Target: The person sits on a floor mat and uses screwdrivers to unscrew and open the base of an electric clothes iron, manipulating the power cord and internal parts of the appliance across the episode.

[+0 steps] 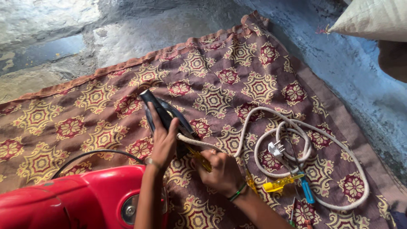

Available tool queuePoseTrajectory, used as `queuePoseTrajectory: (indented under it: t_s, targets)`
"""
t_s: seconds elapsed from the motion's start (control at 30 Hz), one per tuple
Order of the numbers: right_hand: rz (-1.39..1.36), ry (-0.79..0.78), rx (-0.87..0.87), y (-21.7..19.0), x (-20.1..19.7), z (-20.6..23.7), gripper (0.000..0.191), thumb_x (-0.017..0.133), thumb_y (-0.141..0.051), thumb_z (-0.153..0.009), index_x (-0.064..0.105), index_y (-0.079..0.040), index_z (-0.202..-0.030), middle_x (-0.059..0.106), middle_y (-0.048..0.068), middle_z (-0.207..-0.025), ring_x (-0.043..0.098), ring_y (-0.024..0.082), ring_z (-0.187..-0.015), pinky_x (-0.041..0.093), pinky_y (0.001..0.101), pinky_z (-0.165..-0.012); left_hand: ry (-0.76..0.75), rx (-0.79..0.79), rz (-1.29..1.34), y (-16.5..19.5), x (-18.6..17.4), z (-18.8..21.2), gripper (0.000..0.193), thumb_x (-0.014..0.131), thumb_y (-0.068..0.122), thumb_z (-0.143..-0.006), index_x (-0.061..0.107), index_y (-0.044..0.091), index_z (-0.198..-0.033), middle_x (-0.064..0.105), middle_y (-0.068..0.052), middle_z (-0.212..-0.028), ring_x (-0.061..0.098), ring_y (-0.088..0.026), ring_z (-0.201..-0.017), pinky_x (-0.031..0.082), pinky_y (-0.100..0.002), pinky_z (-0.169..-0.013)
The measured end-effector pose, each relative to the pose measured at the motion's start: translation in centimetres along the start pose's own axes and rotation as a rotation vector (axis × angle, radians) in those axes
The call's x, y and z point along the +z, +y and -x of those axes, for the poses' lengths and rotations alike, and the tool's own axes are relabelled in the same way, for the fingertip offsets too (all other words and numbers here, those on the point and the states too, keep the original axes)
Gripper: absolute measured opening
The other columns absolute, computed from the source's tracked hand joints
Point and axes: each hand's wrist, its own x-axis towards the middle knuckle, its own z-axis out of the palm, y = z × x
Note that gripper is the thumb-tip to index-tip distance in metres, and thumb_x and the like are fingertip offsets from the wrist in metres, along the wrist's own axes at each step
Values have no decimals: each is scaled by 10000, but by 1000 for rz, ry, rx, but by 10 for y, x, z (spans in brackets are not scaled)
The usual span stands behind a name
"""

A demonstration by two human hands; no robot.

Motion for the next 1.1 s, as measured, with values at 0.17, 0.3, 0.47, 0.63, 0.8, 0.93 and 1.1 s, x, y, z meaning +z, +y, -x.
queuePoseTrajectory:
  t_s: [0.17,0.3,0.47,0.63,0.8,0.93,1.1]
  targets:
    - [9,-373,345,-2,-24,-22,198,728,-242,-917,773,-53,-958,677,99,-534,621,169,-382,485,344,-356,-228,-127,420,11,-20,27,1031,688,428,-887,42,289,-1678,335,-173,-1671,430,-292,-1463,347,-447,-1161]
    - [59,-479,348,0,-28,-30,299,704,-242,-912,733,29,-1035,698,122,-615,665,185,-404,527,334,-378,-222,-175,216,31,-12,32,1307,890,443,-627,34,339,-1609,542,-169,-1426,620,-320,-1255,502,-447,-1015]
    - [276,-180,99,-5,-16,-3,353,676,-133,-828,687,91,-1100,632,194,-617,621,301,-451,512,436,-448,148,38,-256,50,12,36,1021,916,538,-636,416,219,-1466,633,-204,-1268,594,-388,-1166,516,-485,-949]
    - [183,-198,276,-14,-4,6,412,650,-108,-788,581,120,-1125,655,243,-696,658,309,-459,533,437,-412,177,-170,-317,57,12,32,657,807,623,-709,654,235,-1216,699,-151,-1060,678,-336,-1036,548,-459,-870]
    - [246,-128,304,-31,2,3,301,580,-228,-1007,619,70,-1031,646,228,-599,629,325,-387,484,444,-340,240,-110,-318,58,14,25,464,736,589,-866,705,183,-1088,723,-135,-1007,660,-335,-1032,510,-451,-839]
    - [254,-119,300,-38,6,2,315,491,-231,-1049,613,52,-986,640,204,-598,641,280,-397,500,398,-338,246,-144,-122,47,10,19,447,703,560,-893,719,123,-986,731,-92,-892,698,-221,-877,510,-354,-840]
    - [212,-103,333,-35,13,6,329,512,-236,-1049,610,75,-1004,628,201,-551,638,269,-370,483,408,-311,259,-125,218,27,21,19,390,684,434,-982,709,49,-925,634,-39,-834,566,-128,-814,458,-289,-765]
